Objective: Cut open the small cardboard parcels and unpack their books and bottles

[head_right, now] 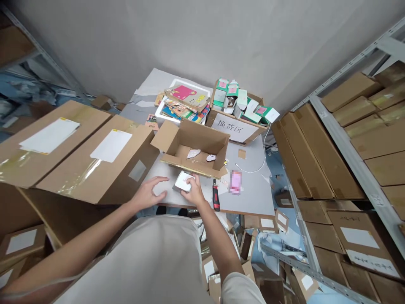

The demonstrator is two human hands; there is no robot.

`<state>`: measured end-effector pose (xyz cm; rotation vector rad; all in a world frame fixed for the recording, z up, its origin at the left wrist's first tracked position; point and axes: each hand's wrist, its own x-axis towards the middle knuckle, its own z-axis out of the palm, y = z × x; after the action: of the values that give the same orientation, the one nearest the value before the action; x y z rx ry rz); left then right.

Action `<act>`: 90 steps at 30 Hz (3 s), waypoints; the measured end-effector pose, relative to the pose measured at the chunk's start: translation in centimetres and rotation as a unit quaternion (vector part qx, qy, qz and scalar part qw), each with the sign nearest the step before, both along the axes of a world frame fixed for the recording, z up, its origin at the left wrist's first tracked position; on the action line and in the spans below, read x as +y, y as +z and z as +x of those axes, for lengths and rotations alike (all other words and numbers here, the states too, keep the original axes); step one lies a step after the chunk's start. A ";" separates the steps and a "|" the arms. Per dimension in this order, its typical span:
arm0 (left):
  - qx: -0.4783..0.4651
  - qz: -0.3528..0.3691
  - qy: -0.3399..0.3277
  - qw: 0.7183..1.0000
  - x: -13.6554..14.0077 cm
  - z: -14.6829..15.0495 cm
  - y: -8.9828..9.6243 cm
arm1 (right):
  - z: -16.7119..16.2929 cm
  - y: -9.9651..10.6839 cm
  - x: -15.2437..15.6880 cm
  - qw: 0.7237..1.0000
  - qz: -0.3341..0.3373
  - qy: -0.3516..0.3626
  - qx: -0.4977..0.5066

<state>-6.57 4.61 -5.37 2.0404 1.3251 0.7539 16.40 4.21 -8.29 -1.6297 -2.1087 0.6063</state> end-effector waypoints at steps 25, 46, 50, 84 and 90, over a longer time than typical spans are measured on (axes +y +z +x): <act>-0.072 -0.066 -0.098 0.990 4.5 2.9 -6.3 | -1.2 5.4 -3.5 0.995 0.032 0.094 -0.027; 0.071 0.098 -0.251 0.960 5.6 2.3 -0.5 | -0.1 3.7 -0.1 0.997 0.018 0.040 -0.065; 0.103 0.103 -0.277 0.950 5.5 2.3 0.4 | 0.4 2.2 -1.2 0.999 0.034 -0.004 -0.030; -0.160 0.134 -0.039 0.977 3.4 2.1 -5.2 | -4.3 7.6 -1.1 0.959 0.002 -0.014 -0.282; -0.157 0.118 -0.047 0.979 3.6 2.3 -5.9 | -5.2 8.5 1.1 0.940 -0.004 0.029 -0.341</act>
<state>-4.30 8.22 -11.24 2.0385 0.9934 1.1824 11.18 5.31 0.20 -1.9863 -2.6268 0.0477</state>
